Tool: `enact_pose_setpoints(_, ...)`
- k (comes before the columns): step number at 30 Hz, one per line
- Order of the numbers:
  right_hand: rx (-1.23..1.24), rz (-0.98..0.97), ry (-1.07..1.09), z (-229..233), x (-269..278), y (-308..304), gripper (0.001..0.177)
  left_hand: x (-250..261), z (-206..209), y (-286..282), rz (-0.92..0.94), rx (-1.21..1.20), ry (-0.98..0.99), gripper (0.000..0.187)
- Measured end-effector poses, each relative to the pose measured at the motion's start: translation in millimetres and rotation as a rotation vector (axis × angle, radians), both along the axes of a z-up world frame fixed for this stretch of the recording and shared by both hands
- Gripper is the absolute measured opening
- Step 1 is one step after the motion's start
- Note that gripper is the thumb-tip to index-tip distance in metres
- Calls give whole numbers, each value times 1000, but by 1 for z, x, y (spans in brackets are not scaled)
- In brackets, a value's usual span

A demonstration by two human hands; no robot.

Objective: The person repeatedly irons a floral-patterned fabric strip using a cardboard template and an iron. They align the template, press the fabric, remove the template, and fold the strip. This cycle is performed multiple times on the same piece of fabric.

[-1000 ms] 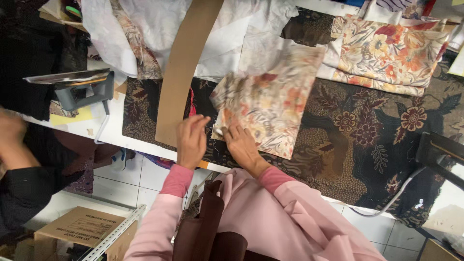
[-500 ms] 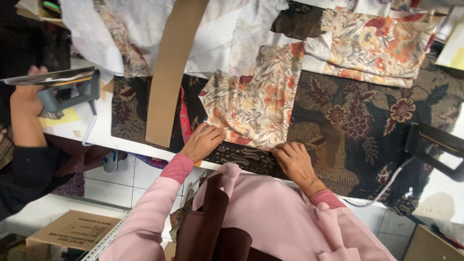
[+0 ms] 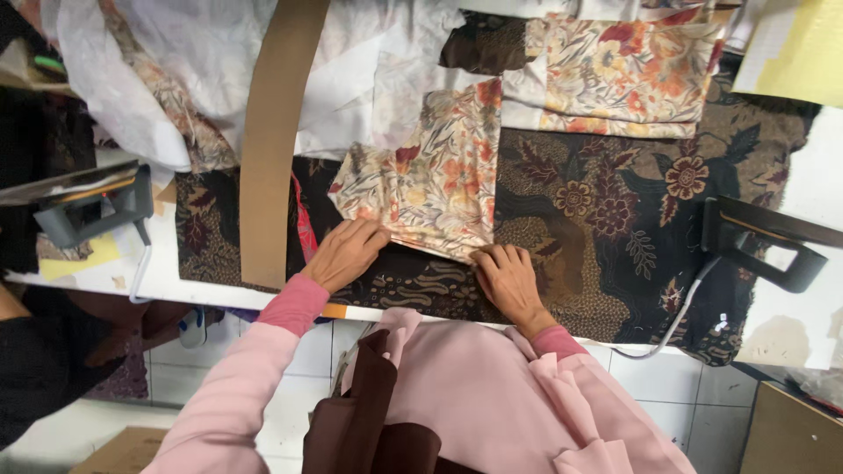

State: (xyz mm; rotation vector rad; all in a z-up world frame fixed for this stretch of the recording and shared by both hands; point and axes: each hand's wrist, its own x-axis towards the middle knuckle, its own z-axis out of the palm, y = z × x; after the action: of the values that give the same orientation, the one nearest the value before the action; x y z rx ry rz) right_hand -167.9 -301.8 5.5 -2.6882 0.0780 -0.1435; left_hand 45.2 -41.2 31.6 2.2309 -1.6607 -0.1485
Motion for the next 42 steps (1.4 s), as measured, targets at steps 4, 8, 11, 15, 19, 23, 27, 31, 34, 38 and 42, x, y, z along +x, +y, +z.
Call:
enact_pose_setpoints(4, 125, -66, -33, 36, 16, -19, 27, 21, 57, -31, -32, 3, -16, 24)
enact_pose_setpoints(8, 282, -76, 25, 108, 22, -64, 23, 35, 125, -64, -108, -165, 12, 24)
enact_pose_setpoints(11, 672, -291, 138, 169, 13, -108, 18, 45, 166, -92, -114, -169, -33, 29)
enact_pose_setpoints(15, 539, -489, 199, 218, 23, -165, 13, 68, 191, -153, -45, -127, 34, 22)
enact_pose_setpoints(19, 569, -640, 108, 226, 62, -218, 13, 86, 198, -235, 21, -181, 123, 10)
enact_pose_setpoints(23, 465, -561, -170, 235, 73, -261, 15, 91, 217, -286, 59, -248, 43, 9)
enact_pose_setpoints(27, 599, -512, -321, 244, 51, -274, 13, 78, 238, -283, -23, -369, 2, 10)
enact_pose_setpoints(31, 541, -594, -116, 230, 3, -247, 19, 37, 229, -250, -77, -288, -23, 24)
enact_pose_setpoints(34, 655, -468, -124, 198, -20, -217, 21, 10, 202, -218, -144, -233, -11, 27)
enact_pose_setpoints(38, 729, -596, 247, 155, -56, -176, 20, -30, 149, -177, -172, 43, 127, 17)
enact_pose_setpoints(42, 741, -572, 581, 113, -84, -154, 16, -56, 98, -147, -133, 173, 409, 12)
